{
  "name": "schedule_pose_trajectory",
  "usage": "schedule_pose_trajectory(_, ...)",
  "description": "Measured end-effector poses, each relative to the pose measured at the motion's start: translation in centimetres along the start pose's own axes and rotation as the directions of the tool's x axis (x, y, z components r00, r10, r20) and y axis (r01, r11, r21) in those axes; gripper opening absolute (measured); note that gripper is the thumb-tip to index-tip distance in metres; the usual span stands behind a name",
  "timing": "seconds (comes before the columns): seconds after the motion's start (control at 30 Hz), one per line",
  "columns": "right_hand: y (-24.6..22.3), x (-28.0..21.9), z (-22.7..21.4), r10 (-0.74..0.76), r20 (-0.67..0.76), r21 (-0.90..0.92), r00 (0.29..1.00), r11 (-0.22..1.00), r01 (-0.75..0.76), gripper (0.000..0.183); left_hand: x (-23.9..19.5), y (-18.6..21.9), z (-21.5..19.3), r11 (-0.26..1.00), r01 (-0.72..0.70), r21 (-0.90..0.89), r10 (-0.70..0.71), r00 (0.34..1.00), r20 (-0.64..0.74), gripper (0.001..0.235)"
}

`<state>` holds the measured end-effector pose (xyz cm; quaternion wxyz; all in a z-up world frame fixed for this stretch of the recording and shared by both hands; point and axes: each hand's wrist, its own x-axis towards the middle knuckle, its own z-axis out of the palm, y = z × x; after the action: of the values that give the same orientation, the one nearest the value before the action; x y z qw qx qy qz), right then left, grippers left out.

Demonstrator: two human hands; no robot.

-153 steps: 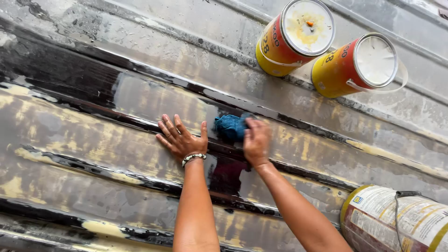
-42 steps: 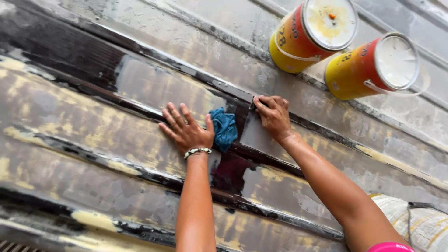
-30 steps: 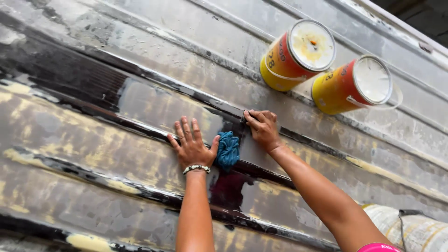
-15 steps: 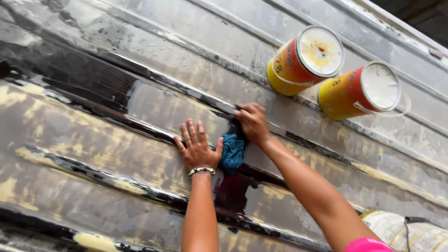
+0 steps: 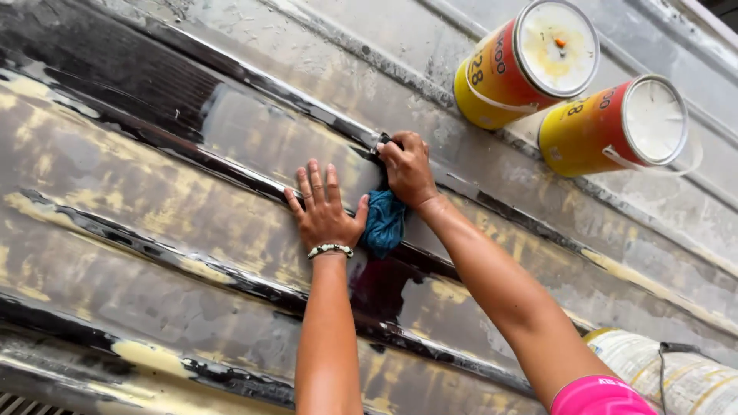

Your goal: Sanding the roof of a vehicle using a sanding block and water.

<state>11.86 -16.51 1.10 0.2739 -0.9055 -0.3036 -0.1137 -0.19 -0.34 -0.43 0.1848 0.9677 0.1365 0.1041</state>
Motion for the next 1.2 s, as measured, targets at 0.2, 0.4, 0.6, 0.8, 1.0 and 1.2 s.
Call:
schedule_pose_trajectory(0.2, 5.1, -6.5, -4.4, 0.018, 0.026, -0.045, 1.0, 0.999, -0.016, 0.015, -0.1, -0.3, 0.3, 1.0, -0.001, 0.02, 0.001, 1.0, -0.024, 0.086)
schedule_pose_trajectory(0.4, 0.1, 1.3, 1.2, 0.037, -0.048, -0.02, 0.998, 0.999, -0.038, 0.006, 0.1, -0.3, -0.1, 0.999, -0.003, 0.033, 0.003, 1.0, 0.024, 0.087)
schedule_pose_trajectory(0.6, 5.0, -8.5, -7.3, 0.019, -0.002, -0.052, 1.0, 0.998, -0.019, 0.016, 0.1, -0.4, -0.1, 1.0, 0.002, 0.017, -0.003, 0.999, 0.042, 0.087)
schedule_pose_trajectory(0.8, 5.5, -5.2, -3.0, 0.046, -0.031, -0.027, 0.998, 0.999, -0.047, 0.005, 0.4, -0.5, -0.5, 0.999, -0.025, 0.036, 0.024, 0.999, 0.037, 0.09)
schedule_pose_trajectory(1.0, 7.0, -11.8, -9.3, 0.164, 0.021, -0.121, 0.986, 0.98, -0.161, 0.008, 0.4, -0.1, -1.2, 0.997, -0.06, 0.042, 0.058, 0.997, 0.045, 0.096)
schedule_pose_trajectory(1.2, 7.7, -12.9, -10.9, 0.151, 0.073, -0.118, 0.986, 0.983, -0.142, 0.014, -1.9, 6.4, 2.9, 0.95, -0.135, 0.281, 0.074, 0.973, 0.218, 0.099)
